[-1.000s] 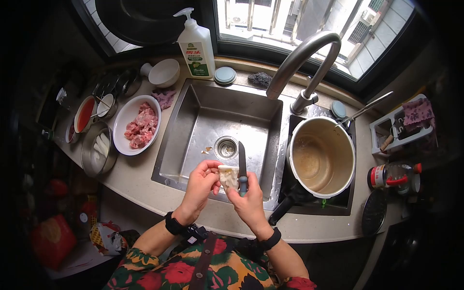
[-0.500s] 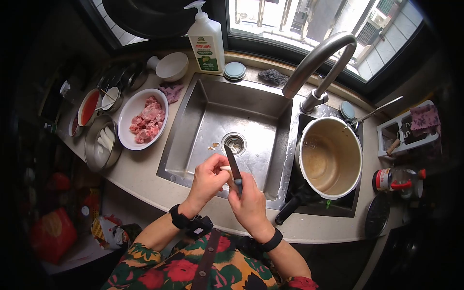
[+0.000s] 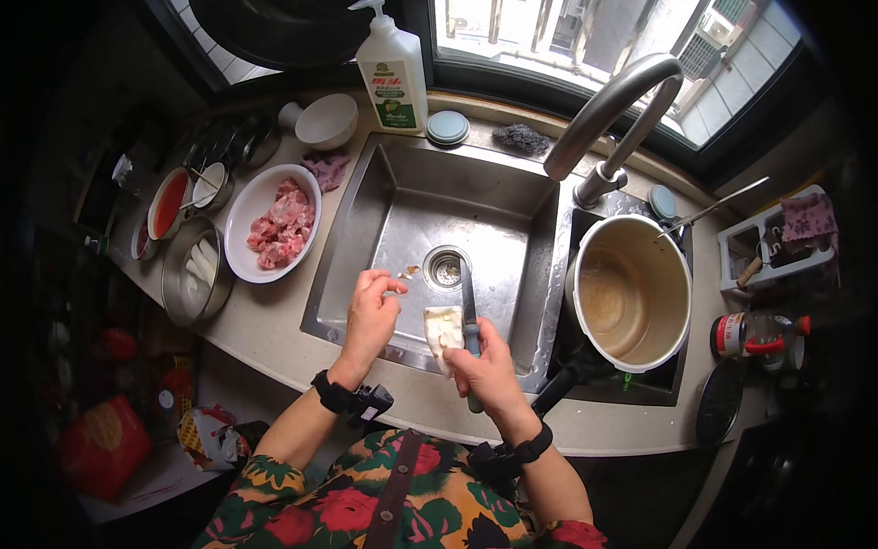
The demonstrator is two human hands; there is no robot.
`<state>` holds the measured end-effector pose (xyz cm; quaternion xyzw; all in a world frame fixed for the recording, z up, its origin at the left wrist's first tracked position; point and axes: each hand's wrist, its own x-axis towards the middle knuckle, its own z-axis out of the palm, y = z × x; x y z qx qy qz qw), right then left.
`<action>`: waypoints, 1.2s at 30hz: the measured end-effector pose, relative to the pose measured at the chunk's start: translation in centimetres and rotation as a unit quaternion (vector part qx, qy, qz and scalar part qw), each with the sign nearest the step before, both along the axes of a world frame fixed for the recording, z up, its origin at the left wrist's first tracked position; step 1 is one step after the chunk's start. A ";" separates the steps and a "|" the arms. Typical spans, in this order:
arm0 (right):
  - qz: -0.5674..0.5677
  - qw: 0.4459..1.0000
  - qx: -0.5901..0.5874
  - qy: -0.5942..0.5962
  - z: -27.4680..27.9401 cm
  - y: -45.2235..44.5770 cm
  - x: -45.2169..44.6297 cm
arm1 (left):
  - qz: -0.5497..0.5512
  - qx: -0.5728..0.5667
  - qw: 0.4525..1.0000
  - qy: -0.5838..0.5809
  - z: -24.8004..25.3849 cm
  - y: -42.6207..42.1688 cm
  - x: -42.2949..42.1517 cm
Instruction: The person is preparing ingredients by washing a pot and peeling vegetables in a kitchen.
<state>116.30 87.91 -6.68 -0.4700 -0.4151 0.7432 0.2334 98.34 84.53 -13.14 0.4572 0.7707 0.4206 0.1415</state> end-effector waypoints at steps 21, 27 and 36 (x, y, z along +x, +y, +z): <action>0.059 0.994 -0.061 0.066 0.3 0.1 0.8 | -0.115 -0.041 0.815 -0.566 5.1 -1.6 0.8; 0.057 0.995 -0.042 0.072 0.6 0.1 0.7 | -0.053 -0.063 0.900 -0.429 5.0 -1.2 0.6; 0.188 0.982 0.027 0.009 -0.5 1.6 1.3 | -0.185 -0.140 0.805 -0.546 4.6 -1.3 0.7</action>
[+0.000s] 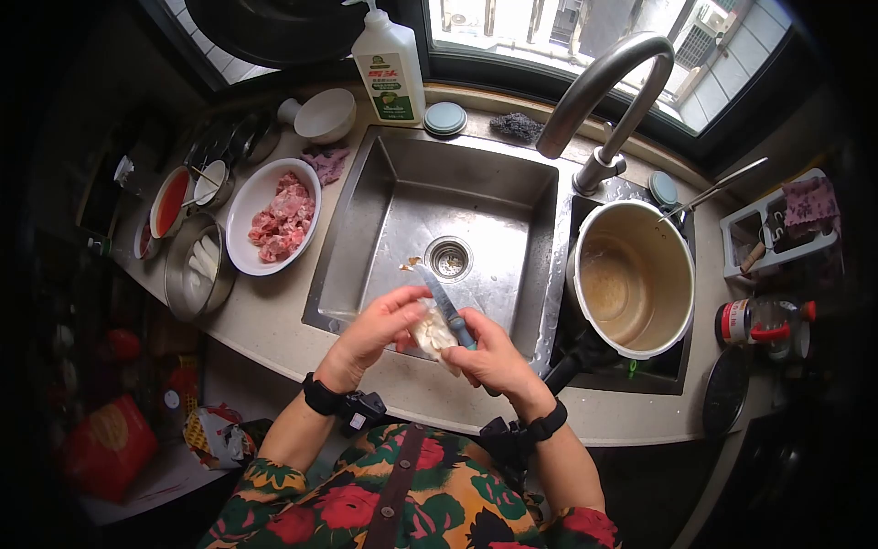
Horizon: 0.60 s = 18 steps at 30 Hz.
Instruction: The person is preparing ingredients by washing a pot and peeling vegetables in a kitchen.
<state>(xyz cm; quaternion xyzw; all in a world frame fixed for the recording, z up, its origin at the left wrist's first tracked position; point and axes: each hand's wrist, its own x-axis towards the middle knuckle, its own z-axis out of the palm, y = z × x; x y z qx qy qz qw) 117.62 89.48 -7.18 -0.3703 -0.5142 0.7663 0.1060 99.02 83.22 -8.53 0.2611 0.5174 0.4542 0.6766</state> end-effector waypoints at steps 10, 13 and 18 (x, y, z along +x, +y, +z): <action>-0.113 0.920 0.373 -0.036 0.6 -0.8 0.9 | 0.125 0.032 0.986 -0.109 -0.6 -0.4 0.2; -0.047 0.945 0.296 -0.132 1.7 -2.7 1.7 | 0.179 0.050 0.973 -0.138 -0.5 -0.5 0.5; -0.018 0.928 0.336 -0.157 1.3 -3.4 2.0 | 0.233 0.040 0.954 -0.185 0.2 -0.7 0.8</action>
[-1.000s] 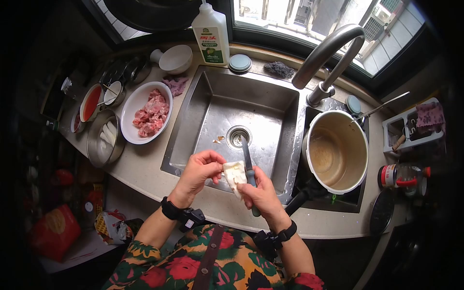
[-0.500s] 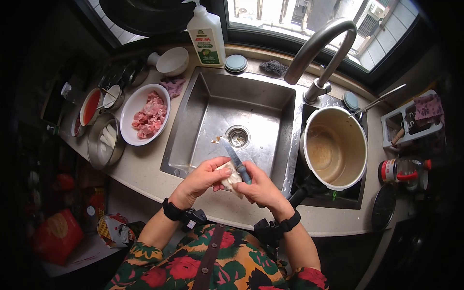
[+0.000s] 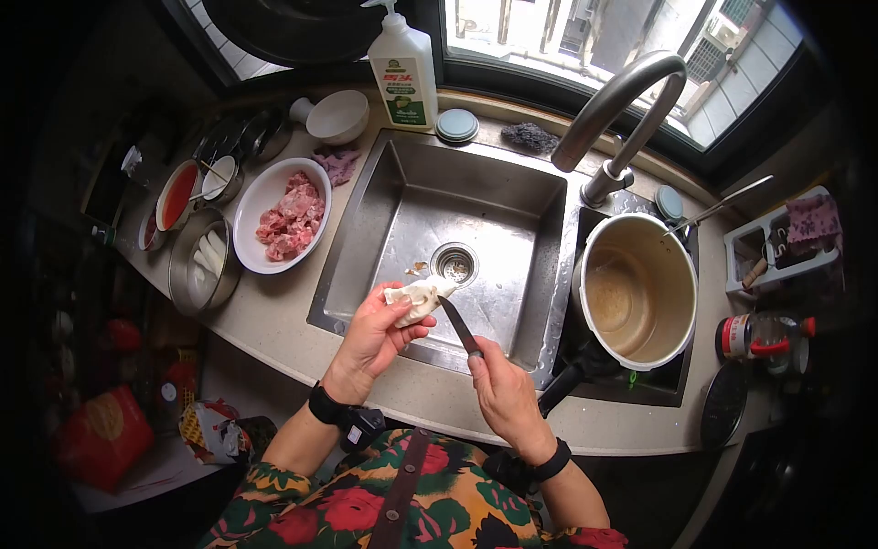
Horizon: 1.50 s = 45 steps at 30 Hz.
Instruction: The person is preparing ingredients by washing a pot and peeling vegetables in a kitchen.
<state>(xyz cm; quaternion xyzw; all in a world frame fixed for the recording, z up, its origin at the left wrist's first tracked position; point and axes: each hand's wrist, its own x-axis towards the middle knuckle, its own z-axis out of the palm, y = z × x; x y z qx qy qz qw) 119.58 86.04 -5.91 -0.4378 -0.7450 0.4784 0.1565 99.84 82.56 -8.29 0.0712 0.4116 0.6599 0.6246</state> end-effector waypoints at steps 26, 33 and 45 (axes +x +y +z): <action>-0.007 0.996 0.060 0.066 0.4 0.6 -1.2 | -0.019 -0.012 0.996 -0.090 0.3 -1.5 1.5; 0.023 0.997 -0.045 0.065 -0.1 0.3 -1.4 | -0.015 -0.016 0.997 -0.080 0.0 -1.9 1.5; 0.006 0.995 -0.014 0.098 -0.1 0.0 -2.2 | 0.003 0.007 0.999 -0.053 0.7 -2.1 1.3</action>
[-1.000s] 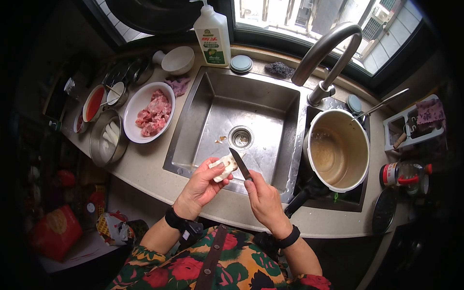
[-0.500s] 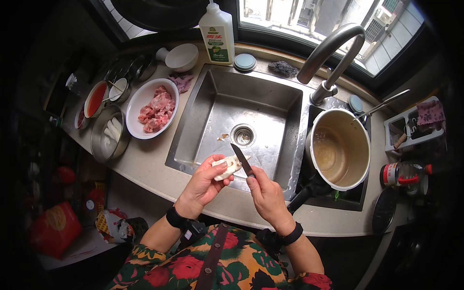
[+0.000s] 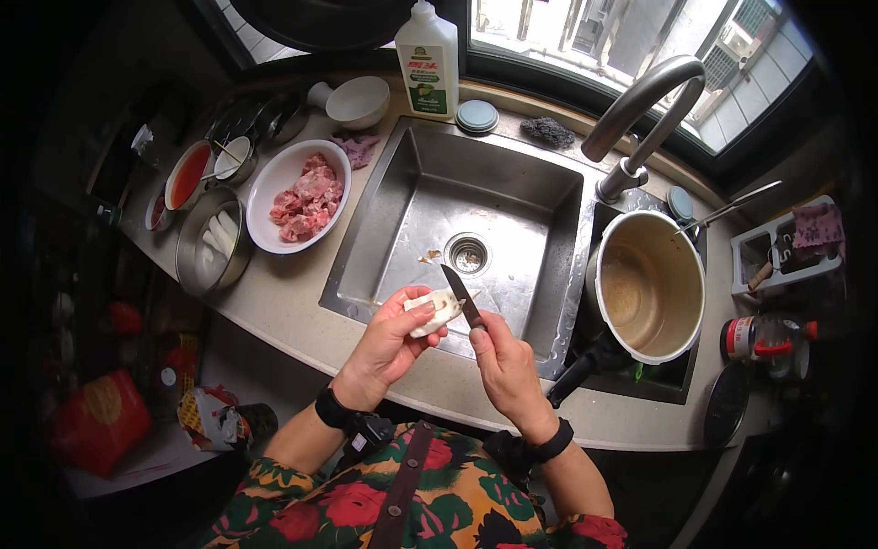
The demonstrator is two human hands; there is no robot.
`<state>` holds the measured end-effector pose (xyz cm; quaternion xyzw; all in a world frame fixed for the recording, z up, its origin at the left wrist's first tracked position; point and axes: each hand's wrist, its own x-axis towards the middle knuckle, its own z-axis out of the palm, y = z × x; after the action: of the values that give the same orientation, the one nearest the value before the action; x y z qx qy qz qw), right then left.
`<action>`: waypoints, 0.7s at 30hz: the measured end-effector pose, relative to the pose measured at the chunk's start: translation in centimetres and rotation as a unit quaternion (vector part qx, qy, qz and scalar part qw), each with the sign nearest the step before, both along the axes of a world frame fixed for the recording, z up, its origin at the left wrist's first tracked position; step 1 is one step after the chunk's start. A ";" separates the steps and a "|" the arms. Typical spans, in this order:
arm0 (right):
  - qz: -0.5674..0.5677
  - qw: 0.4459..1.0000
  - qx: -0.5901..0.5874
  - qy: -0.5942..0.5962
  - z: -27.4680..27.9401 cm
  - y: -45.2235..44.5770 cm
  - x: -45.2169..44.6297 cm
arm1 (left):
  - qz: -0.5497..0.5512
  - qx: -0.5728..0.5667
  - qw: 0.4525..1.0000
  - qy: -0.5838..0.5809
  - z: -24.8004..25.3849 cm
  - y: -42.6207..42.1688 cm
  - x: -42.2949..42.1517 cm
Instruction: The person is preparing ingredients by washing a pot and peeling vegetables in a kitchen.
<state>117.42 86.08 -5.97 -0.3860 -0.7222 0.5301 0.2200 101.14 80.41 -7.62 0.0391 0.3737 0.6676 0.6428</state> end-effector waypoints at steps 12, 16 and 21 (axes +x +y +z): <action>0.016 0.998 -0.053 -0.016 0.2 -0.1 -0.4 | 0.002 -0.049 0.999 -0.020 0.3 -0.3 0.1; 0.010 0.996 -0.091 0.010 0.0 -0.3 -0.6 | -0.024 -0.027 0.999 -0.005 -0.5 -0.3 0.2; 0.001 0.979 -0.202 0.000 0.3 0.0 -0.5 | -0.017 -0.010 0.999 0.039 -0.9 -0.1 0.9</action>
<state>116.88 86.06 -5.68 -0.4219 -0.6009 0.6650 0.1366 102.09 80.33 -8.52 0.0649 0.4049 0.6506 0.6392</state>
